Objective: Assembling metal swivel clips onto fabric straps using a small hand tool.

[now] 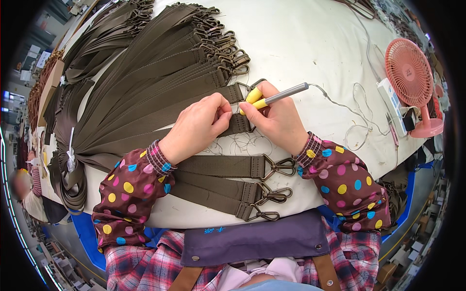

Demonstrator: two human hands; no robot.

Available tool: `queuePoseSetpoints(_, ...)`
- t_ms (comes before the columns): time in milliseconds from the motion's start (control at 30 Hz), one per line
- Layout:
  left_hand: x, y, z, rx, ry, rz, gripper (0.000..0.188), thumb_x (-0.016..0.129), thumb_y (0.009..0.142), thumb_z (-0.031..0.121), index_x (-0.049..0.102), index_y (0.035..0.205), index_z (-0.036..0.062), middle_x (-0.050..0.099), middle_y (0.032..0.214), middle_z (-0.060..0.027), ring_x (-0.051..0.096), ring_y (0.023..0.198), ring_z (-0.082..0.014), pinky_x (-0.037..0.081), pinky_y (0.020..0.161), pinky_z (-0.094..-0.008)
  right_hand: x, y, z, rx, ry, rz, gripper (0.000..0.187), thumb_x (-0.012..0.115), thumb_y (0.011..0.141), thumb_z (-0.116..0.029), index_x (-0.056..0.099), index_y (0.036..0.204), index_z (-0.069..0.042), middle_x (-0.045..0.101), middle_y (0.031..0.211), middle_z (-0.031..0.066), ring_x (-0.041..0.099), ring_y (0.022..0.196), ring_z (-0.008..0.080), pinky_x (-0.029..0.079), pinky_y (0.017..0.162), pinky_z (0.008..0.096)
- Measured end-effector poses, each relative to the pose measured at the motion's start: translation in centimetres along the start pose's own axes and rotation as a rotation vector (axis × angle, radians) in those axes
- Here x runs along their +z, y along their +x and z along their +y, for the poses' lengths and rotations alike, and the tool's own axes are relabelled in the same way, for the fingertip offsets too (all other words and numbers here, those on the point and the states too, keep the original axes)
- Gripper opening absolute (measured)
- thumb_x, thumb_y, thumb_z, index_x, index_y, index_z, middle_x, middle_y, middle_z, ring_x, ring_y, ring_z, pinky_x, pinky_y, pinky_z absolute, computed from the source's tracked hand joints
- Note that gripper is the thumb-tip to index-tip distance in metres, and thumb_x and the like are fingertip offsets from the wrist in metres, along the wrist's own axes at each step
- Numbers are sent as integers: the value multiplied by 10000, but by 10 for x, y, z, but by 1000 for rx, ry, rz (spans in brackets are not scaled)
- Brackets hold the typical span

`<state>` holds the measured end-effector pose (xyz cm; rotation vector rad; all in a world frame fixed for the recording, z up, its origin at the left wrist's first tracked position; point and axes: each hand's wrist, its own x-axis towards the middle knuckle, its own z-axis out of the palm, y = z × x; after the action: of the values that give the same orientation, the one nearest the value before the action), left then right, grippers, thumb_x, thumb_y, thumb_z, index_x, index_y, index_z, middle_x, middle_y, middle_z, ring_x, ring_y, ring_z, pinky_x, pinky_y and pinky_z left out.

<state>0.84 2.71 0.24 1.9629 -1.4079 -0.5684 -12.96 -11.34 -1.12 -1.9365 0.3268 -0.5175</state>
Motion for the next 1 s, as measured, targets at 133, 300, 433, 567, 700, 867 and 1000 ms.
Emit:
queuePoseSetpoints(133, -1, 0, 1, -9, -5, -11, 119, 591, 885, 104, 530, 911, 6, 582, 772, -79, 534, 648, -152, 451, 604, -288, -1, 0, 0, 6, -21, 7, 267, 667, 852, -174, 461, 828, -7, 591, 668, 102, 602, 550, 183, 457, 506, 290)
queuePoseSetpoints(300, -9, 4, 3, -12, -78, -86, 124, 598, 868, 121, 530, 908, 25, 595, 792, -105, 594, 711, -253, 478, 649, -355, -4, -2, -5, 27, -9, 20, 196, 646, 888, -123, 483, 850, -21, 546, 689, -4, 478, 591, 25, 391, 509, 197)
queuePoseSetpoints(433, -12, 6, 11, 12, -50, -119, 135, 620, 852, 101, 525, 922, 34, 577, 798, -90, 590, 721, -241, 480, 654, -348, -8, -2, 6, -3, 68, 98, 236, 667, 865, -174, 489, 845, -21, 583, 647, 48, 548, 536, 85, 418, 480, 242)
queuePoseSetpoints(567, -4, 8, 6, 88, 65, -47, 138, 627, 841, 80, 521, 920, 38, 559, 811, -92, 588, 740, -244, 483, 669, -353, -7, -4, 4, 6, 161, 156, 219, 663, 875, -164, 496, 846, -24, 588, 656, 13, 522, 545, 41, 407, 480, 210)
queuePoseSetpoints(700, -4, 6, -1, 105, -12, -1, 125, 616, 847, 73, 517, 914, 35, 561, 829, -105, 590, 749, -253, 485, 676, -352, -3, -3, 2, -8, 179, 96, 215, 657, 878, -150, 488, 845, -22, 571, 651, 11, 512, 556, 34, 406, 485, 204)
queuePoseSetpoints(867, -2, 7, -3, 138, -37, 47, 107, 615, 858, 56, 530, 907, 14, 556, 810, -67, 557, 686, -153, 469, 636, -272, -3, -3, 1, -35, 171, 72, 217, 656, 878, -147, 483, 847, -19, 560, 654, 8, 497, 558, 33, 395, 486, 203)
queuePoseSetpoints(1000, -3, 7, -2, 113, -46, 44, 102, 610, 862, 55, 529, 909, 14, 562, 814, -65, 555, 688, -151, 467, 633, -272, -2, -3, -2, -15, 158, 17, 198, 649, 887, -141, 487, 852, -32, 544, 693, -7, 459, 586, 31, 375, 511, 201)
